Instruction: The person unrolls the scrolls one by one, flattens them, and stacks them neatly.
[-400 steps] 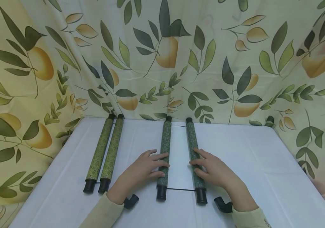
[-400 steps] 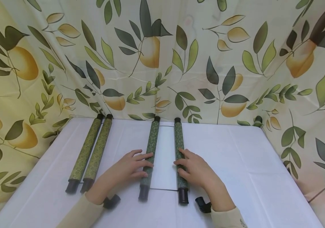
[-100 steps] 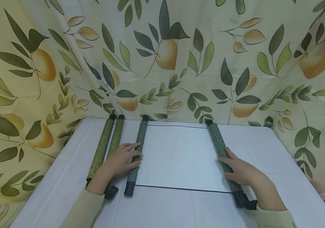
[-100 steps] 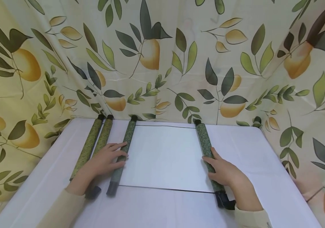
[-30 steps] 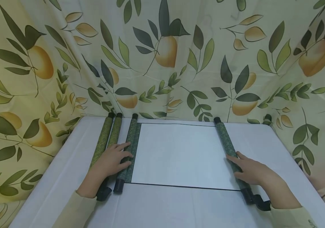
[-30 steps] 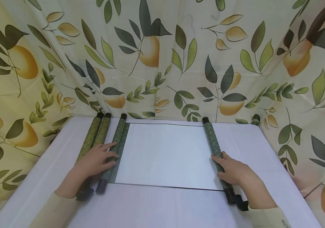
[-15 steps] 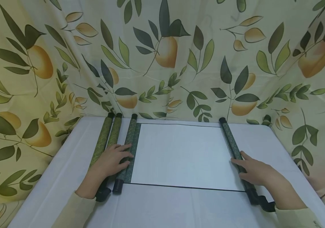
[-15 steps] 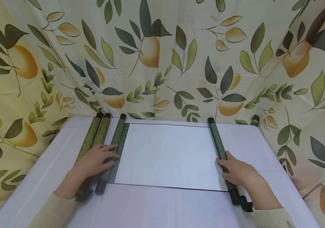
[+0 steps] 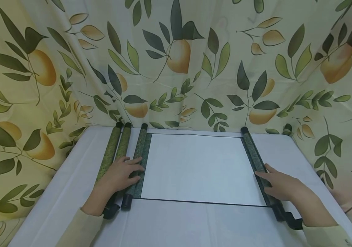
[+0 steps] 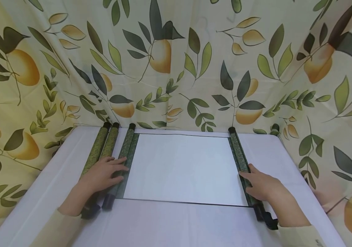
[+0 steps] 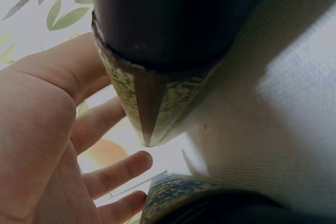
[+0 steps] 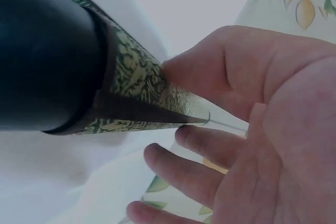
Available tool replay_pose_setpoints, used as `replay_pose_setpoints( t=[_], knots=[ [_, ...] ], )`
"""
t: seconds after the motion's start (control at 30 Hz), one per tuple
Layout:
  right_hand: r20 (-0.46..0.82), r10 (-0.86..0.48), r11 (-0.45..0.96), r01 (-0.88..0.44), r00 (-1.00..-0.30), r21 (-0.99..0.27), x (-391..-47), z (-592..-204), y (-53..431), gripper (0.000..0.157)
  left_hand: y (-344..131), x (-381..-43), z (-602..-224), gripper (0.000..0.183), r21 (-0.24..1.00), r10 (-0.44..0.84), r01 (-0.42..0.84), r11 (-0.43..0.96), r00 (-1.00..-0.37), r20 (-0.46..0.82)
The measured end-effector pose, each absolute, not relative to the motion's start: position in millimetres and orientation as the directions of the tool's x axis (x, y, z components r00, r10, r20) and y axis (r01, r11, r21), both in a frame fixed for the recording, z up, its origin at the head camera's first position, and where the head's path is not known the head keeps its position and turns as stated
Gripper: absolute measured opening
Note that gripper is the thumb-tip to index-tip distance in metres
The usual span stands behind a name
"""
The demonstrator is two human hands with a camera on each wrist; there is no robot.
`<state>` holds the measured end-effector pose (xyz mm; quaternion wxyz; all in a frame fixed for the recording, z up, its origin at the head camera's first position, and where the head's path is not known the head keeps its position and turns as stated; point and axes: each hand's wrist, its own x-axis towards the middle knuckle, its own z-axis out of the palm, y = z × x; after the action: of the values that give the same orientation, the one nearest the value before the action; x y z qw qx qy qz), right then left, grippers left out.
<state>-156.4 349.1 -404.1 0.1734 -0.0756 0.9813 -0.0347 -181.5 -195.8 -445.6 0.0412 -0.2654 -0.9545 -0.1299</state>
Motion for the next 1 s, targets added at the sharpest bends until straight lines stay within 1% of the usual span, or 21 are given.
replay_pose_setpoints(
  t=[0.17, 0.33, 0.67, 0.93, 1.0],
  knots=[
    [-0.308, -0.170, 0.985, -0.148, -0.936, -0.095, -154.4, -403.1, 355.0, 0.062, -196.1, -181.4, -446.4, 0.025, 0.212, 0.500, 0.530, 0.821, -0.847, 0.180],
    [-0.335, -0.167, 0.982, -0.125, -0.927, -0.142, -153.7, -404.3, 359.3, 0.060, -196.0, -181.0, -446.2, 0.023, 0.204, 0.503, 0.533, 0.821, -0.845, 0.184],
    [-0.353, -0.166, 0.984, -0.131, -0.921, -0.120, -157.2, -406.7, 359.0, 0.059, -194.9, -179.1, -444.9, 0.022, 0.175, 0.508, 0.531, 0.829, -0.846, 0.160],
    [-0.429, -0.128, 0.989, -0.083, -0.894, -0.123, -161.0, -399.6, 349.9, 0.074, -195.2, -169.0, -438.0, 0.030, 0.165, 0.492, 0.498, 0.851, -0.867, 0.077],
    [-0.436, -0.137, 0.989, -0.095, -0.890, -0.117, -162.3, -393.3, 343.5, 0.077, -195.7, -164.2, -433.4, 0.033, 0.164, 0.484, 0.488, 0.857, -0.873, 0.063]
  ],
)
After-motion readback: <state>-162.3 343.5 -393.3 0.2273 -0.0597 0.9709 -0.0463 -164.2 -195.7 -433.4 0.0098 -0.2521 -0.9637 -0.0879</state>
